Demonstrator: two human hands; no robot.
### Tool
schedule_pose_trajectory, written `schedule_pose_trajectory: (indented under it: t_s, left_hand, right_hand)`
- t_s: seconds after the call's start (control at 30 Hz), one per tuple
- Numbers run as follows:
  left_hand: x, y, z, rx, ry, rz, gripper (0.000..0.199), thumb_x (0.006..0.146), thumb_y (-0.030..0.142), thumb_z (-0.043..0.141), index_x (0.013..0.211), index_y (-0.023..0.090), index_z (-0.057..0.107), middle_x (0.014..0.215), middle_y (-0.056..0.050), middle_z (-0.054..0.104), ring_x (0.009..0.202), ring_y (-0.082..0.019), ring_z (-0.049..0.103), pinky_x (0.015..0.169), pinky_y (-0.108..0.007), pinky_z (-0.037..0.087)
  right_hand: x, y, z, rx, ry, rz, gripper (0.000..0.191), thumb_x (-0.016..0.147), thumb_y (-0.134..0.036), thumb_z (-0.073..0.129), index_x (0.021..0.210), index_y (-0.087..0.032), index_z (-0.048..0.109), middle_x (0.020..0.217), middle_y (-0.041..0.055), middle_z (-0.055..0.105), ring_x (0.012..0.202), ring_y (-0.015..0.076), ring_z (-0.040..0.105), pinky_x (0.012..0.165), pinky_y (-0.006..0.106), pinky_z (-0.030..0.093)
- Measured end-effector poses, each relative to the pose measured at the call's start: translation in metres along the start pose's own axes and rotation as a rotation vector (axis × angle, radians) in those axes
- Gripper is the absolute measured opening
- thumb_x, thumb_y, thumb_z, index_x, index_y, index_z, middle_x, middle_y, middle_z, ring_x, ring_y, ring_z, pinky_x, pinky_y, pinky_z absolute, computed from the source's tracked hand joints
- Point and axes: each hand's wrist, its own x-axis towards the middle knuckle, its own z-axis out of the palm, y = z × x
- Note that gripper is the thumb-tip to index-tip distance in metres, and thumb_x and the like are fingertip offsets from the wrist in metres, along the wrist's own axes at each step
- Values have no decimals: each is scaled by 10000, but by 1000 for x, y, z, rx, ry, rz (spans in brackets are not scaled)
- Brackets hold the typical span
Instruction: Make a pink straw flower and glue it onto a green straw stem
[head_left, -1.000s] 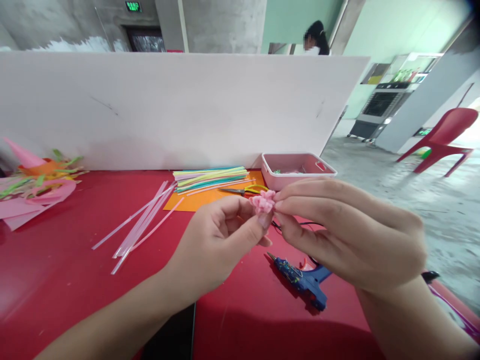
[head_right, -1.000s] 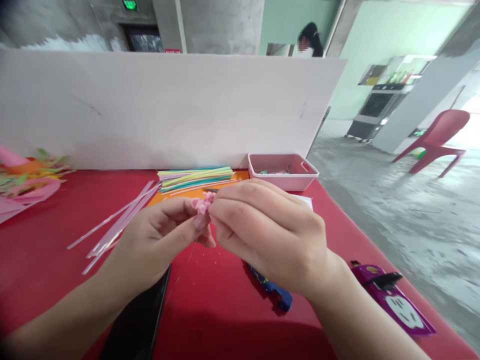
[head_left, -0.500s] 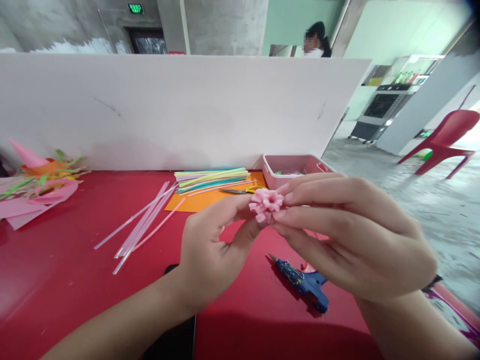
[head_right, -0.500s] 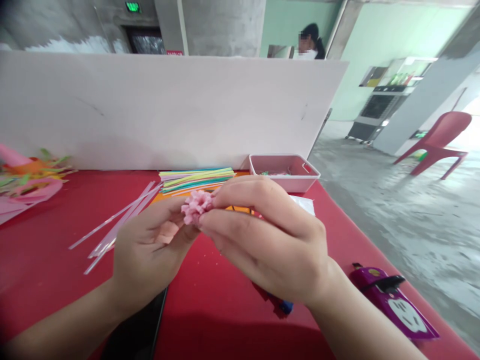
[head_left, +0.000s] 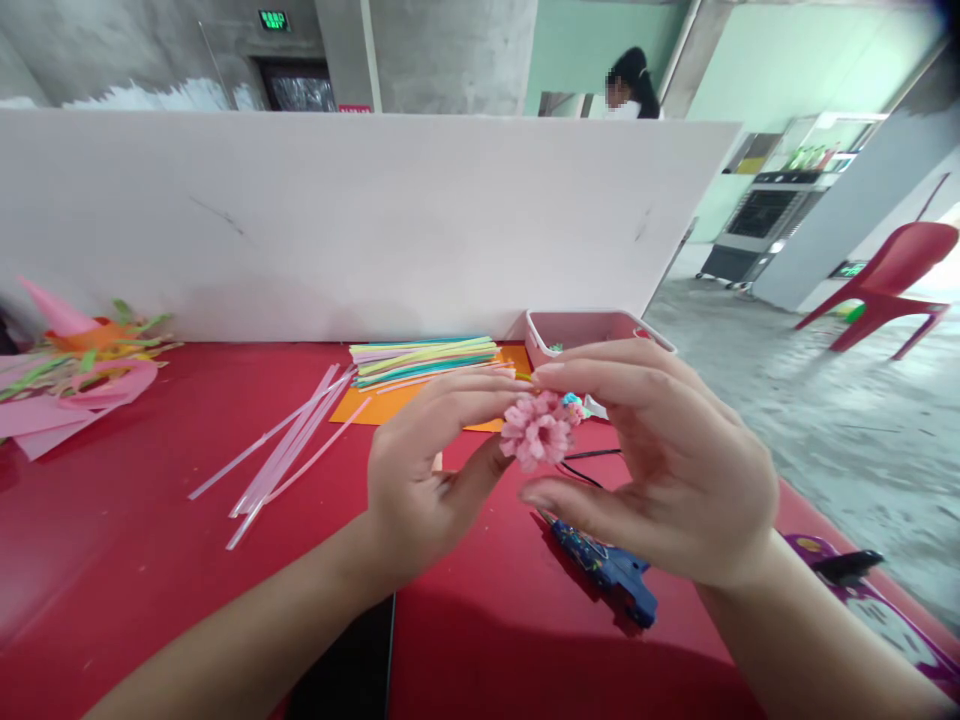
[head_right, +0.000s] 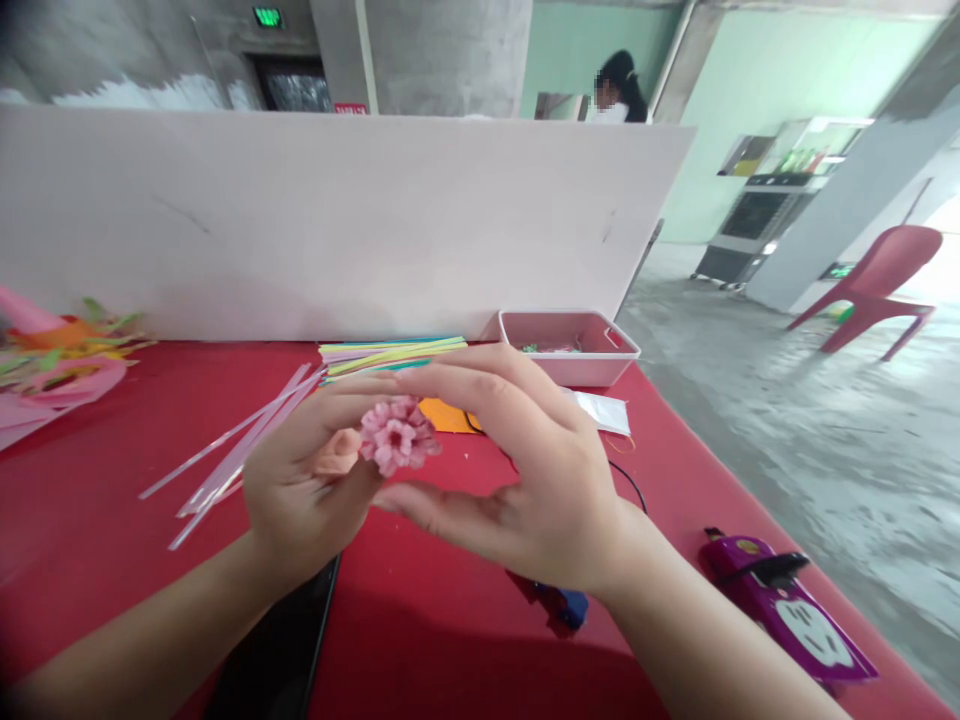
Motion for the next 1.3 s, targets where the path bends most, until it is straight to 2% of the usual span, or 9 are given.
schedule_pose_trajectory:
  t_s: [0.13, 0.33, 0.57, 0.7, 0.83, 0.97, 1.07, 1.3]
  left_hand:
    - [0, -2, 0, -27, -10, -2, 225, 870, 171, 673, 1066, 277, 699, 1135, -56, 726, 1127, -241, 626, 1006, -420, 491]
    - [1, -2, 1, -56, -26, -125, 264, 836, 175, 715, 1083, 266, 692, 1136, -67, 714, 1101, -255, 630, 996, -417, 500]
    - [0, -1, 0, -52, -27, -59, 311, 830, 111, 703, 1094, 275, 693, 1084, -45, 713, 1041, -232, 633, 964, -400, 513]
    - [1, -5, 0, -51, -6, 22, 285, 828, 120, 710, 1085, 243, 706, 1027, -61, 722, 994, -232, 649, 900, -394, 536]
    - [1, -5, 0, -25, 48, -4, 239, 810, 102, 734, 1015, 224, 716, 945, -39, 735, 880, -196, 671, 833, -357, 541]
    - [2, 1, -1, -26, 75, -63, 188, 817, 111, 734, 952, 240, 706, 914, -11, 733, 875, -179, 675, 839, -340, 532]
    - [2, 6, -1, -39, 75, -101, 179, 812, 120, 743, 934, 245, 702, 913, -6, 733, 895, -182, 680, 840, -335, 535]
    - [3, 14, 2, -107, 81, -244, 199, 763, 106, 786, 884, 248, 716, 873, 21, 730, 884, -165, 680, 842, -305, 544]
  right_hand:
    - [1, -1, 3, -34, 10, -7, 380, 782, -128, 761, 1138, -191, 641, 1043, 84, 692, 972, 196, 669, 851, 351, 599]
    - [0, 1, 3, -17, 13, 28, 344, 788, -115, 748, 1108, -202, 656, 1017, 75, 682, 944, 196, 665, 799, 364, 602]
    - [2, 1, 2, -28, 3, -19, 294, 791, -173, 779, 1062, -172, 662, 998, 71, 677, 924, 175, 661, 820, 324, 595]
    - [1, 2, 2, 17, -14, -14, 395, 782, -275, 800, 1137, -201, 643, 1054, 79, 674, 991, 206, 651, 857, 356, 594]
    - [-2, 3, 2, 107, 20, 14, 499, 788, -235, 783, 1247, -199, 591, 1128, 104, 638, 1054, 240, 628, 882, 420, 594]
    - [-3, 1, 0, 40, 97, -69, 342, 765, -119, 756, 1072, -222, 648, 1060, 89, 609, 998, 249, 657, 803, 437, 619]
    - [0, -4, 0, -88, 96, -138, 237, 773, -41, 698, 908, -232, 660, 1008, 69, 603, 930, 213, 680, 829, 419, 630]
    - [3, -10, 0, -168, 113, -156, 195, 762, -7, 687, 849, -181, 676, 910, 75, 679, 896, 189, 711, 821, 346, 634]
